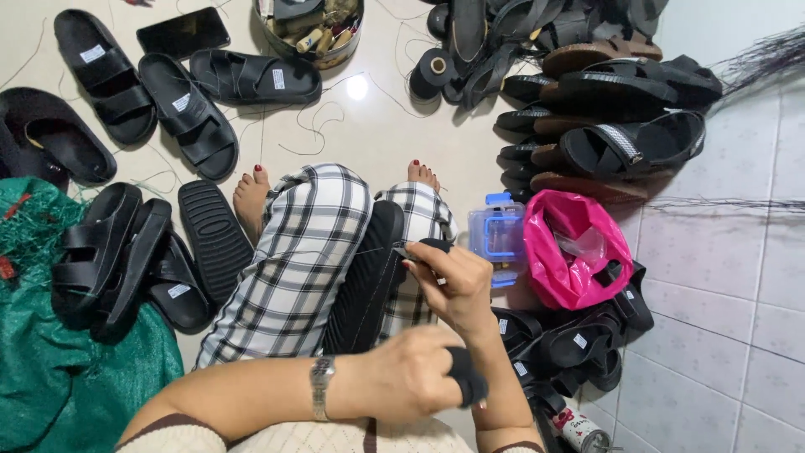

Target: The person is performing a manual repair on a sandal by sewing the upper part to the sole using a needle and thread while sitting on the floor.

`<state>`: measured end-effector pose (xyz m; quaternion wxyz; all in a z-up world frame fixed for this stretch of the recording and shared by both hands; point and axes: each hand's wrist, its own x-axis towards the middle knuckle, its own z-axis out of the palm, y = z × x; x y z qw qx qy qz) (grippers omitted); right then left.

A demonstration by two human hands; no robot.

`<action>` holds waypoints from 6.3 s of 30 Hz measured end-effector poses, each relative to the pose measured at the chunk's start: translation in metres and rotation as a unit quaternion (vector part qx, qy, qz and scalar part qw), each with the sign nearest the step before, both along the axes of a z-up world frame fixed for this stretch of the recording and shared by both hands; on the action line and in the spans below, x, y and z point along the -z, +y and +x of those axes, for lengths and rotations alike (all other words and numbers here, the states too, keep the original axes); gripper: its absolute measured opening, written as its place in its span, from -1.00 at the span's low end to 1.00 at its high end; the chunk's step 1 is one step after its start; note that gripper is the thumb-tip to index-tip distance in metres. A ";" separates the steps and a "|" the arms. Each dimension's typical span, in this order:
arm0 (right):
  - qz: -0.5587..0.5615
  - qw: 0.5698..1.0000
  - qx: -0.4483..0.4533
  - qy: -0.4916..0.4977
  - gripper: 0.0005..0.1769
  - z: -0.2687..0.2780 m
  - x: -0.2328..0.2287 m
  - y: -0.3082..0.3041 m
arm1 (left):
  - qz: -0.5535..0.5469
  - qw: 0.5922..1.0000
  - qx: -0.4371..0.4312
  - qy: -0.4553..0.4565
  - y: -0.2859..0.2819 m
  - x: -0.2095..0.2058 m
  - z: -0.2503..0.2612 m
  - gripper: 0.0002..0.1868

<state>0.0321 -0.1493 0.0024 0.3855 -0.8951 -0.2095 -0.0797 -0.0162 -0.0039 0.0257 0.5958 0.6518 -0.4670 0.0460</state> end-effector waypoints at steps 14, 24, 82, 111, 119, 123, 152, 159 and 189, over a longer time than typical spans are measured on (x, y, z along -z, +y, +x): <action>-0.304 0.946 -0.095 -0.063 -0.70 0.016 -0.066 0.011 | 0.264 0.888 -0.358 -0.118 0.093 0.077 0.033 -0.75; -0.528 0.837 -0.138 -0.034 -0.91 0.043 -0.061 0.034 | 0.160 0.877 -0.381 -0.245 0.099 0.032 0.046 -0.78; -0.430 0.730 0.157 0.507 -0.22 -0.099 0.450 -0.233 | 0.300 0.813 -0.372 -0.333 0.071 0.133 0.042 -0.77; -0.484 0.781 0.243 0.312 -0.73 -0.173 0.446 -0.208 | -0.179 0.687 0.004 0.705 0.221 0.062 -0.013 -0.66; -0.444 0.799 0.150 0.376 -0.77 -0.158 0.397 -0.176 | 0.481 0.708 -0.308 0.414 0.129 0.070 -0.053 -0.36; -0.266 0.757 0.250 0.542 -0.69 -0.142 0.404 -0.171 | 0.460 0.771 -0.374 0.235 0.120 0.106 -0.073 -0.46; -0.159 0.978 -0.098 0.095 -0.55 -0.075 0.002 0.003 | 0.429 0.858 -0.248 0.136 0.128 0.026 0.007 -0.30; -0.301 0.947 -0.112 0.013 -0.49 -0.071 -0.002 0.016 | 0.422 0.882 -0.208 0.036 0.129 0.044 0.007 -0.40; -0.436 0.895 -0.088 -0.024 -0.31 -0.095 0.003 0.015 | 0.325 0.903 -0.273 -0.062 0.115 0.071 0.003 -0.42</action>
